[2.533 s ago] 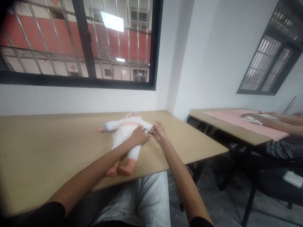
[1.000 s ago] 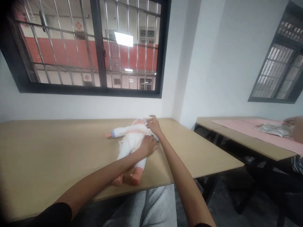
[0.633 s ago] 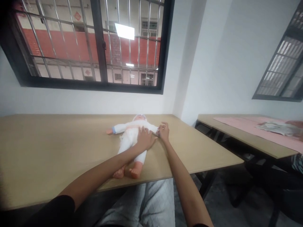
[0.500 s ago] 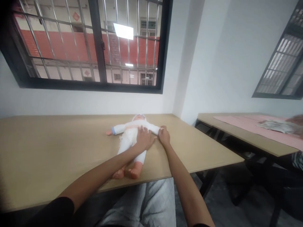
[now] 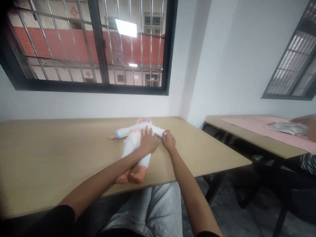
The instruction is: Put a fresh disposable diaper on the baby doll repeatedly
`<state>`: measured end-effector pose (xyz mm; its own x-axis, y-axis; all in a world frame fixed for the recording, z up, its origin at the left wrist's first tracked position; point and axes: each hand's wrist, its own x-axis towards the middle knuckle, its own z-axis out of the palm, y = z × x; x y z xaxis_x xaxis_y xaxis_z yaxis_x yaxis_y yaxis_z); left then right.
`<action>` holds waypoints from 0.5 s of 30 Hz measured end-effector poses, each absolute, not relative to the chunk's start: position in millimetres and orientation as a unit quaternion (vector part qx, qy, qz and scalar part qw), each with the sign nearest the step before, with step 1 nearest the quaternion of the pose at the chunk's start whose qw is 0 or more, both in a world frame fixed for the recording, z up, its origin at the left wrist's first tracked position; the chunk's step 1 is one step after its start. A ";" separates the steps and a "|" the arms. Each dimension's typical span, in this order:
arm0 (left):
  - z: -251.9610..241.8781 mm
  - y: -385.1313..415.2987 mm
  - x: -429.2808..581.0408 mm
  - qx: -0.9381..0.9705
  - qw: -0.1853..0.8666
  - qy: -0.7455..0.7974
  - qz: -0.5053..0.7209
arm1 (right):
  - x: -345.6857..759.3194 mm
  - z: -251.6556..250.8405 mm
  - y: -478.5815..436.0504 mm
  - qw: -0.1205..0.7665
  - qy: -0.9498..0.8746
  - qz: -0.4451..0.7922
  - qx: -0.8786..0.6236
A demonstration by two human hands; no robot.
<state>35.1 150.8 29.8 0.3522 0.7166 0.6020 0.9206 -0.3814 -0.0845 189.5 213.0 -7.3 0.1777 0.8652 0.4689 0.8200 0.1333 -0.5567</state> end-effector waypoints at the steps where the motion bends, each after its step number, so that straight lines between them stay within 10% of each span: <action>1: 30.2 150.9 34.9 -0.797 0.219 -0.508 -0.243 | 189.5 -7.2 213.0 0.394 -0.641 0.029 -0.658; 15: 45.3 146.9 20.3 -0.847 0.076 -0.453 -0.266 | 188.7 -7.6 212.9 0.398 -0.656 0.011 -0.641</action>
